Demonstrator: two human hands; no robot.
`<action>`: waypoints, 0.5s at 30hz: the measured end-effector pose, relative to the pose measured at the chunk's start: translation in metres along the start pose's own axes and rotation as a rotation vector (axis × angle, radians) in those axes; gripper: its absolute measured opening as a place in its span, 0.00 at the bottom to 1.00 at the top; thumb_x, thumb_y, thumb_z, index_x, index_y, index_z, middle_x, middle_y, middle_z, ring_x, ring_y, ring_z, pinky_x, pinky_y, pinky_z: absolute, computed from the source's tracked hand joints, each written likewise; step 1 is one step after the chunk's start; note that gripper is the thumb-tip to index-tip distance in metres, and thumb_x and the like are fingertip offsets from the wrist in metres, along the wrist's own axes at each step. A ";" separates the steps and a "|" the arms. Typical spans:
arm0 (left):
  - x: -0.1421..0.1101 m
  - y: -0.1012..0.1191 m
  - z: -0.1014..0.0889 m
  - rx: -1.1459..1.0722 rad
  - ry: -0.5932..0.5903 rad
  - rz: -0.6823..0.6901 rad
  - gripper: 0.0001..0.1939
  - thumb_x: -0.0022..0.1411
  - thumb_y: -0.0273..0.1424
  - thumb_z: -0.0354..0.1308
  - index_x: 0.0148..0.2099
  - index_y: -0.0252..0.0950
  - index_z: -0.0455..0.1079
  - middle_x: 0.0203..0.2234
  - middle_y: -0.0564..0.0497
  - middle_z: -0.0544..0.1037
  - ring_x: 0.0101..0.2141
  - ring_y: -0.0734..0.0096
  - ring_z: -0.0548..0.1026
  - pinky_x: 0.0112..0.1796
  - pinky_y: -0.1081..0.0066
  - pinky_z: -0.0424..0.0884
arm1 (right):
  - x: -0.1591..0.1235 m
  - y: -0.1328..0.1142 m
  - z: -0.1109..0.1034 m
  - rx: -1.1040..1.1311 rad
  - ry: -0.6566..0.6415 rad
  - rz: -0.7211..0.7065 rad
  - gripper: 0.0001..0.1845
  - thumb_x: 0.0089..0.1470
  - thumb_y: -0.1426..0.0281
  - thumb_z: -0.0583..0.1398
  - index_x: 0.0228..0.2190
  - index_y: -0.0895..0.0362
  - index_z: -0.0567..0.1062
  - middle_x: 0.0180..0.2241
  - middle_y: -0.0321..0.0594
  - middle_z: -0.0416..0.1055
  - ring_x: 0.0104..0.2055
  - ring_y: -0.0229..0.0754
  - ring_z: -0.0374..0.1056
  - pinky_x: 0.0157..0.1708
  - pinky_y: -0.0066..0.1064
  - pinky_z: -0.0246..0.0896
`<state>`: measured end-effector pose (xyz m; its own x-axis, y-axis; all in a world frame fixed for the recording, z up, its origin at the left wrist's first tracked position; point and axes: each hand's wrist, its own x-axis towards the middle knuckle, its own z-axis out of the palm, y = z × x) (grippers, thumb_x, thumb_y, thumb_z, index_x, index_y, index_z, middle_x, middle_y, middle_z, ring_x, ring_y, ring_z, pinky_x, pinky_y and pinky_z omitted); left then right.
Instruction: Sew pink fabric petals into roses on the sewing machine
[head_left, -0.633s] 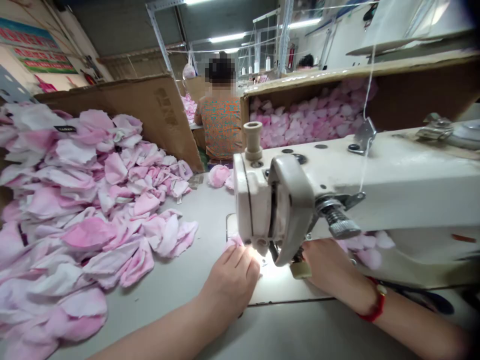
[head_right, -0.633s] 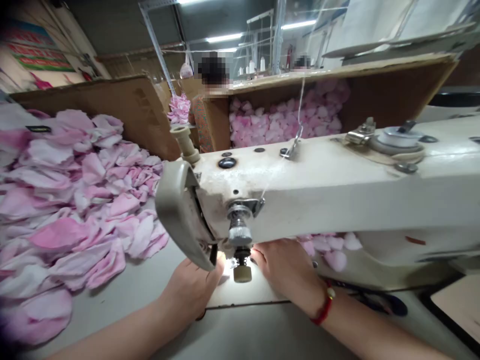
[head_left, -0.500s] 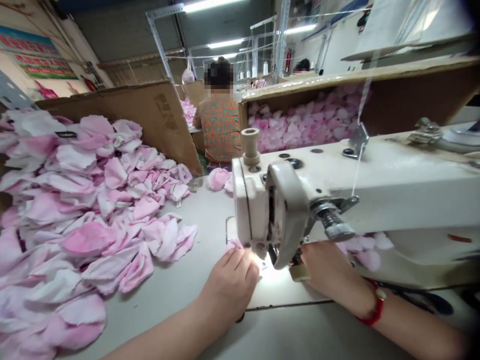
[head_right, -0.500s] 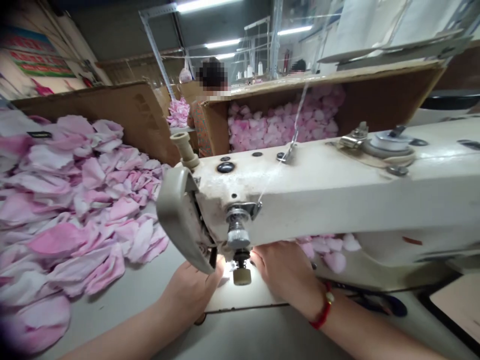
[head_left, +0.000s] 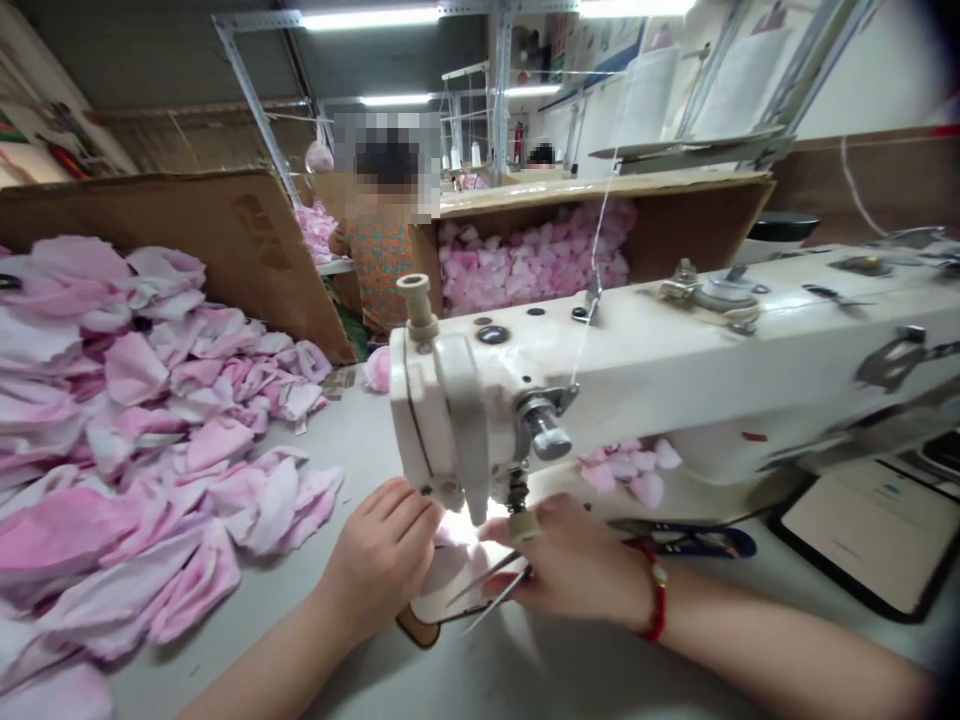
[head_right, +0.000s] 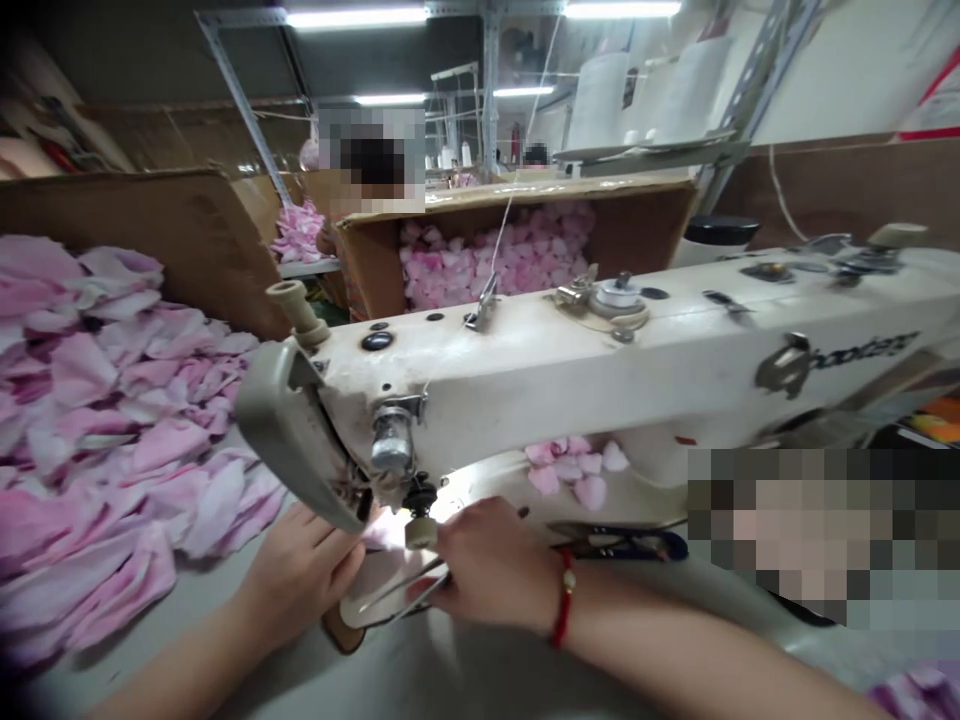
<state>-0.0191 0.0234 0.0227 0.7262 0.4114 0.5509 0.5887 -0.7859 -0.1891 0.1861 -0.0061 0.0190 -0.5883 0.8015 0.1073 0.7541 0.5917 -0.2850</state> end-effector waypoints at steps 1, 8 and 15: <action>0.002 0.000 -0.001 0.020 0.006 0.016 0.11 0.57 0.22 0.41 0.33 0.34 0.65 0.21 0.51 0.68 0.26 0.69 0.66 0.36 0.66 0.66 | 0.001 -0.004 0.003 -0.012 -0.007 -0.013 0.16 0.50 0.60 0.52 0.40 0.53 0.68 0.28 0.37 0.71 0.29 0.41 0.66 0.27 0.30 0.50; -0.001 0.003 -0.002 -0.060 -0.045 0.126 0.10 0.58 0.23 0.42 0.35 0.34 0.65 0.29 0.49 0.73 0.33 0.67 0.69 0.43 0.62 0.63 | 0.008 -0.016 0.013 -0.034 -0.034 -0.135 0.11 0.51 0.65 0.51 0.37 0.54 0.65 0.27 0.34 0.70 0.28 0.39 0.65 0.23 0.29 0.48; -0.006 0.013 0.003 -0.156 -0.242 0.023 0.12 0.56 0.22 0.41 0.38 0.34 0.65 0.32 0.46 0.71 0.36 0.64 0.68 0.42 0.60 0.64 | -0.033 -0.020 -0.003 -0.303 0.014 -0.096 0.26 0.44 0.76 0.50 0.48 0.60 0.60 0.29 0.41 0.69 0.21 0.39 0.62 0.18 0.30 0.50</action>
<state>-0.0147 0.0125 0.0144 0.8136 0.4759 0.3341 0.5227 -0.8502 -0.0620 0.1912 -0.0438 0.0243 -0.6588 0.7404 0.1334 0.7490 0.6621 0.0240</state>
